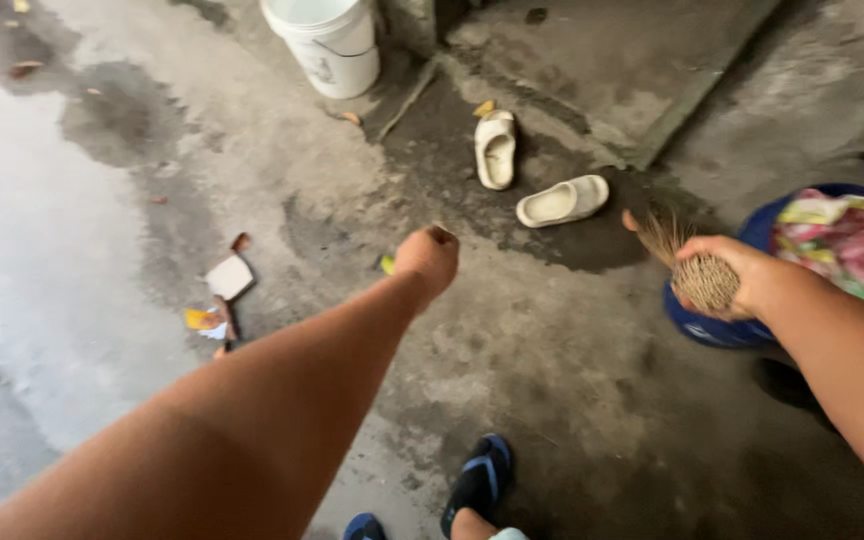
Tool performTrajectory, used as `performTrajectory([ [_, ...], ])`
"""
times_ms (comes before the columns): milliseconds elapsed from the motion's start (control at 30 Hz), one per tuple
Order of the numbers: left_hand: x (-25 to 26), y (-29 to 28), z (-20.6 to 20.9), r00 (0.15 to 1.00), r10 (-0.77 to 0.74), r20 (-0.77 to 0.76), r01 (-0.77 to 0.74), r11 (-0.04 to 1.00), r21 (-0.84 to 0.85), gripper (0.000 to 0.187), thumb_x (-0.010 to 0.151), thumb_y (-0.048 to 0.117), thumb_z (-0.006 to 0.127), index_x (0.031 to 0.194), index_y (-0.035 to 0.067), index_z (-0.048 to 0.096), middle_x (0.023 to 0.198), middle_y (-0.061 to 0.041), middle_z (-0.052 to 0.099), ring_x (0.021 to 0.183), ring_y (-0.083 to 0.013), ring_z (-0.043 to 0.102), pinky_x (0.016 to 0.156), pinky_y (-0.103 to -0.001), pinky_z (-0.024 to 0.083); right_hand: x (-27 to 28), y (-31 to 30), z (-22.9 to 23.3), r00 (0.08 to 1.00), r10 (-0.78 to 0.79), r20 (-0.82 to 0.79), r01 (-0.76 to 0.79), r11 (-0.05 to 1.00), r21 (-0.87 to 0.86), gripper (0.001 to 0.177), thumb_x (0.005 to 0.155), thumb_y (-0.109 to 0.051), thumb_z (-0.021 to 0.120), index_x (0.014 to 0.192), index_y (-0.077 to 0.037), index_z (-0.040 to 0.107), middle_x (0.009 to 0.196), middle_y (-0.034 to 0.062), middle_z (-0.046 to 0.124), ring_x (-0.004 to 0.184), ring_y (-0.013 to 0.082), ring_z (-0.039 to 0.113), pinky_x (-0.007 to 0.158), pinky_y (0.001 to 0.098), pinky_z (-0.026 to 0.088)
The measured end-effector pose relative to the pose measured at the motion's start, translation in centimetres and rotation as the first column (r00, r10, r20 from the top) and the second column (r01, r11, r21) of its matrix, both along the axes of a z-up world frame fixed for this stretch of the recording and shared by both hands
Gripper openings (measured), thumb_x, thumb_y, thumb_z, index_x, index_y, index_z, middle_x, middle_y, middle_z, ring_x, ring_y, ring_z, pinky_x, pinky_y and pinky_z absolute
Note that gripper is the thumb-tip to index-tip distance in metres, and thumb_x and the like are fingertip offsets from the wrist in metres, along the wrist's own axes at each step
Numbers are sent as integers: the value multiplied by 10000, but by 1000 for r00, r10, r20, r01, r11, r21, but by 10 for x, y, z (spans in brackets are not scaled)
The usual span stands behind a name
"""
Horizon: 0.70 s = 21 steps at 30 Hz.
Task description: The person sweeps a concrete floor area using a traditional straw broom. They gather scattered leaves, small pieces of trash, and debris into a pile while moving around parked motorcycles and buckets.
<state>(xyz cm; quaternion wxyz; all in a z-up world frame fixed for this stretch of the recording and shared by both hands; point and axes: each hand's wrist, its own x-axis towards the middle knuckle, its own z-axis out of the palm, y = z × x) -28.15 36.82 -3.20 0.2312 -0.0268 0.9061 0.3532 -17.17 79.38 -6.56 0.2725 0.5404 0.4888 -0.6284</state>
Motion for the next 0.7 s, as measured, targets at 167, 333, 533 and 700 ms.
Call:
performTrajectory([
  [167, 4, -8, 1, 997, 57, 49, -58, 998, 6, 330, 963, 293, 495, 1151, 138, 718, 1108, -147, 746, 991, -355, 726, 831, -438, 576, 17, -81, -2, 940, 318, 123, -308, 946, -99, 280, 764, -305, 742, 852, -59, 641, 682, 105, 638, 494, 255, 598, 431, 390, 503],
  [333, -3, -2, 4, 994, 72, 87, -77, 996, 52, 328, 934, 293, 527, 1151, 148, 726, 1120, -131, 741, 1019, -344, 726, 844, -443, 579, 75, -149, 34, 939, 339, 55, -326, 931, -166, 311, 769, -333, 697, 874, -44, 649, 694, 124, 653, 534, 259, 631, 485, 402, 548],
  [533, -21, 7, -1, 998, -57, -24, 59, 993, 99, 312, 928, 291, 556, 1118, 142, 753, 1111, -149, 747, 1046, -337, 708, 887, -414, 557, 108, -145, 84, 993, 81, -81, -92, 986, -136, 335, 740, -336, 678, 954, -78, 666, 747, 138, 677, 560, 250, 634, 479, 390, 520],
  [700, -33, -24, 21, 996, -92, 5, 90, 986, 139, 306, 931, 258, 534, 1098, 129, 755, 1084, -156, 762, 1005, -343, 736, 875, -426, 576, 91, -177, 53, 997, -65, 51, 68, 997, -46, 363, 722, -370, 713, 875, -46, 655, 731, 136, 672, 563, 282, 622, 488, 418, 527],
])
